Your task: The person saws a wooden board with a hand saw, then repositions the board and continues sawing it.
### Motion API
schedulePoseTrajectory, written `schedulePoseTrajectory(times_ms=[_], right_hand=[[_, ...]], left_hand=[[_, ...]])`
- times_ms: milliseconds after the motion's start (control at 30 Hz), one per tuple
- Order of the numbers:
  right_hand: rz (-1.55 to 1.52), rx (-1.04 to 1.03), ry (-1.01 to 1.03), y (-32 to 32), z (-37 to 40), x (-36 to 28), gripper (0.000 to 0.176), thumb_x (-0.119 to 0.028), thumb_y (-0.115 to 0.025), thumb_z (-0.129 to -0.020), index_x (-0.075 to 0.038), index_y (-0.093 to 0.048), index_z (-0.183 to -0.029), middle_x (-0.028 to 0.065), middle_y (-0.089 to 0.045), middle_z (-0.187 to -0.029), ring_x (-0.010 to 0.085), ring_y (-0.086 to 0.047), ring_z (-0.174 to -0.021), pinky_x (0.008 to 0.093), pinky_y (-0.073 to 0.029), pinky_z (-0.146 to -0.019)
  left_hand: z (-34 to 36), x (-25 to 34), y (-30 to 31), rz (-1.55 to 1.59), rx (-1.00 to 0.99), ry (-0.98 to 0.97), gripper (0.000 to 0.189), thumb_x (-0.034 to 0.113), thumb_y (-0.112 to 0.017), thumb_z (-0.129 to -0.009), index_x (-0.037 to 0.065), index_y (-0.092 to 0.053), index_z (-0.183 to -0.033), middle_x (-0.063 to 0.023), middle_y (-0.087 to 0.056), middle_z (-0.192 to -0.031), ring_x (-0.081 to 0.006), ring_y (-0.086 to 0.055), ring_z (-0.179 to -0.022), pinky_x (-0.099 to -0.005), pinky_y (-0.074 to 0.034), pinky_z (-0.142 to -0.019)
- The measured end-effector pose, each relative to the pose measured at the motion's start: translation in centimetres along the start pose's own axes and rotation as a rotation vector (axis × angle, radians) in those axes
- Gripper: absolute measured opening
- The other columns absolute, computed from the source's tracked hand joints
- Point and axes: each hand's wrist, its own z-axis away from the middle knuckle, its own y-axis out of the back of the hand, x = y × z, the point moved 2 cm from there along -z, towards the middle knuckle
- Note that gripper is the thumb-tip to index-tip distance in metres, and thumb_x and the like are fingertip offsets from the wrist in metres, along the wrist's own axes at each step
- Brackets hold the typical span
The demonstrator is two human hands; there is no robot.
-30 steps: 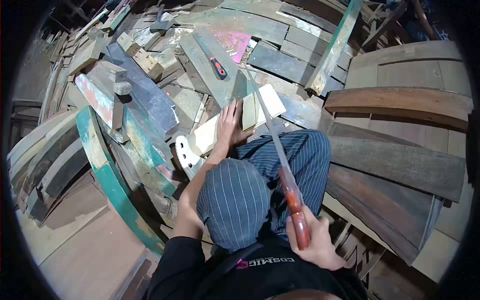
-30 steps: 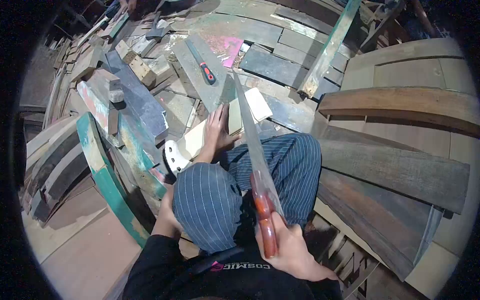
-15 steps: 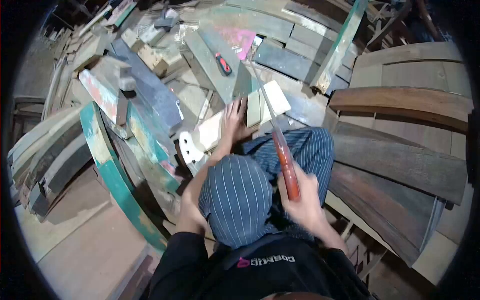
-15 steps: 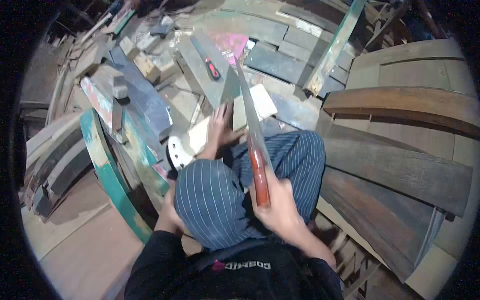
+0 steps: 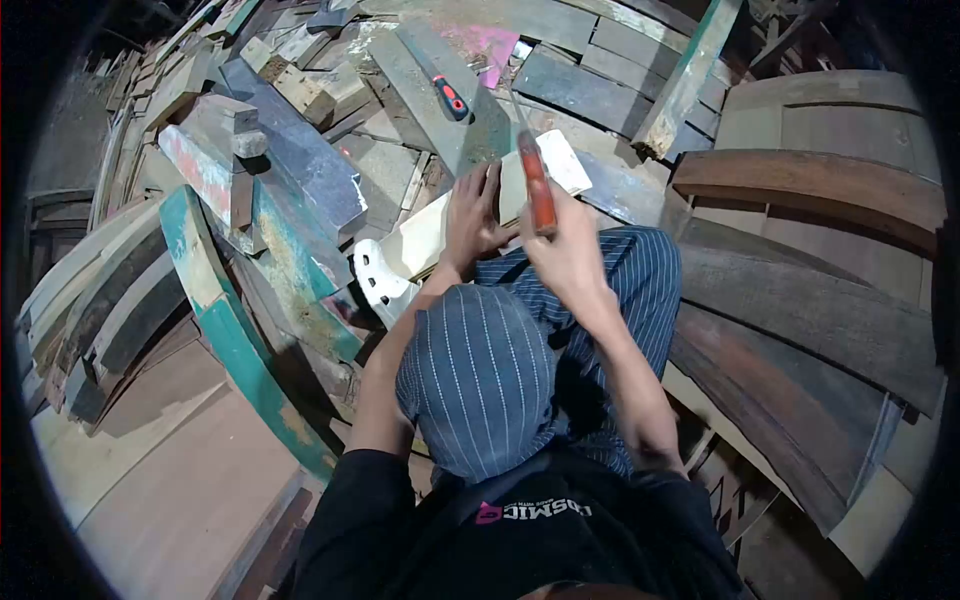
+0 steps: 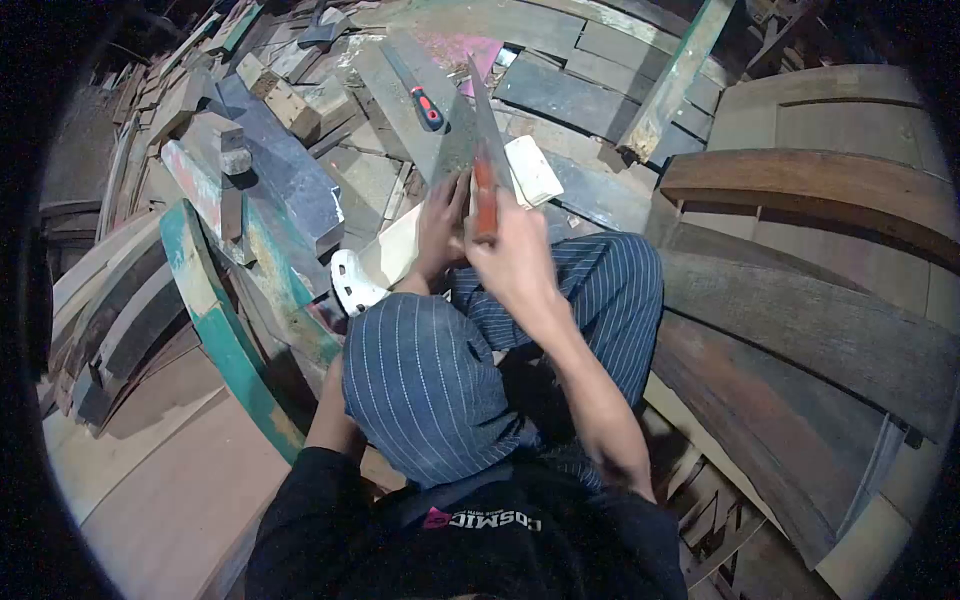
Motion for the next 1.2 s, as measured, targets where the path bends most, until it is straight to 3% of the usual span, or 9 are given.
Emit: schedulePoseTrajectory(times_ms=[300, 400, 433, 533, 700, 900, 933, 1000, 1200], right_hand=[[0.236, -0.308, -0.265, 11.1, 17.0, -8.7, 0.025, -0.008, -0.069, -0.089, 0.000, -0.064, -0.111, 0.0113, -0.053, -0.066, 0.0299, -0.050, -0.048, 0.0360, -0.042, -0.058], [-0.015, -0.201, -0.329, 7.9, 11.8, -5.3, 0.030, -0.009, -0.067, -0.092, 0.002, -0.063, -0.119, 0.0124, -0.059, -0.068, 0.0253, -0.064, -0.060, 0.0348, -0.046, -0.064], [0.162, -0.121, -0.067, 5.7, 8.9, -2.8, 0.026, -0.008, -0.067, -0.091, 0.001, -0.064, -0.115, 0.0141, -0.061, -0.068, 0.0271, -0.066, -0.059, 0.0368, -0.048, -0.060], [0.001, -0.067, 0.035, -0.2, 0.7, 0.6, 0.014, -0.005, -0.064, -0.088, 0.004, -0.060, -0.097, 0.0236, -0.058, -0.068, 0.0445, -0.062, -0.065, 0.0420, -0.050, -0.062], [-0.019, -0.046, -0.090, 4.0, 5.6, -1.1, 0.011, -0.004, -0.063, -0.093, 0.003, -0.062, -0.100, 0.0150, -0.055, -0.065, 0.0180, -0.054, -0.051, 0.0332, -0.046, -0.054], [0.226, -0.232, -0.122, 9.7, 17.5, -7.3, 0.030, -0.003, -0.068, -0.087, 0.003, -0.063, -0.116, 0.0101, -0.054, -0.066, 0.0262, -0.054, -0.047, 0.0358, -0.039, -0.051], [0.309, -0.180, 0.048, 9.5, 17.1, -6.6, 0.032, -0.004, -0.069, -0.086, 0.003, -0.064, -0.117, 0.0092, -0.053, -0.066, 0.0256, -0.051, -0.047, 0.0352, -0.036, -0.052], [0.174, -0.190, -0.189, 8.6, 14.7, -5.1, 0.027, -0.003, -0.068, -0.088, 0.003, -0.064, -0.114, 0.0125, -0.057, -0.072, 0.0270, -0.057, -0.051, 0.0379, -0.042, -0.053], [0.020, 0.000, 0.093, 0.5, 0.9, 2.2, 0.016, -0.004, -0.067, -0.087, 0.004, -0.060, -0.100, 0.0213, -0.055, -0.067, 0.0386, -0.060, -0.058, 0.0408, -0.048, -0.058]], left_hand=[[0.1, 0.7, 0.1, -0.058, -0.034, 0.030, 0.117, 0.041, -0.094, -0.053, -0.002, -0.042, -0.150, -0.0216, -0.051, -0.141, -0.0390, -0.050, -0.128, -0.0480, -0.042, -0.110], [0.0, 0.5, -0.1, -0.040, -0.002, 0.006, 0.117, 0.042, -0.093, -0.054, -0.003, -0.042, -0.149, -0.0220, -0.051, -0.140, -0.0398, -0.050, -0.128, -0.0483, -0.040, -0.111], [0.0, 0.4, -0.1, -0.032, -0.014, 0.004, 0.117, 0.044, -0.093, -0.055, -0.003, -0.042, -0.149, -0.0221, -0.051, -0.140, -0.0402, -0.050, -0.128, -0.0487, -0.040, -0.111], [0.0, 0.4, 0.6, 0.027, -0.015, -0.031, 0.113, 0.049, -0.089, -0.060, -0.003, -0.042, -0.149, -0.0221, -0.051, -0.138, -0.0412, -0.050, -0.125, -0.0502, -0.041, -0.108], [-0.9, 0.3, 0.4, -0.043, -0.017, 0.031, 0.113, 0.043, -0.092, -0.057, -0.003, -0.043, -0.148, -0.0220, -0.052, -0.139, -0.0399, -0.051, -0.126, -0.0492, -0.043, -0.107], [0.0, 0.8, 0.0, -0.052, -0.035, 0.039, 0.114, 0.038, -0.094, -0.055, -0.004, -0.043, -0.147, -0.0211, -0.051, -0.142, -0.0400, -0.049, -0.130, -0.0492, -0.040, -0.111], [-0.1, 1.0, 0.2, -0.057, -0.009, 0.025, 0.113, 0.037, -0.094, -0.055, -0.004, -0.043, -0.148, -0.0210, -0.051, -0.142, -0.0391, -0.050, -0.129, -0.0488, -0.041, -0.110], [-0.2, 1.0, 0.3, -0.066, -0.016, 0.031, 0.114, 0.037, -0.094, -0.055, -0.004, -0.042, -0.148, -0.0213, -0.051, -0.142, -0.0387, -0.050, -0.128, -0.0484, -0.041, -0.110], [-0.1, 0.8, 0.4, 0.007, 0.007, 0.017, 0.114, 0.041, -0.092, -0.057, 0.002, -0.041, -0.151, -0.0189, -0.050, -0.142, -0.0387, -0.049, -0.129, -0.0493, -0.040, -0.110]])
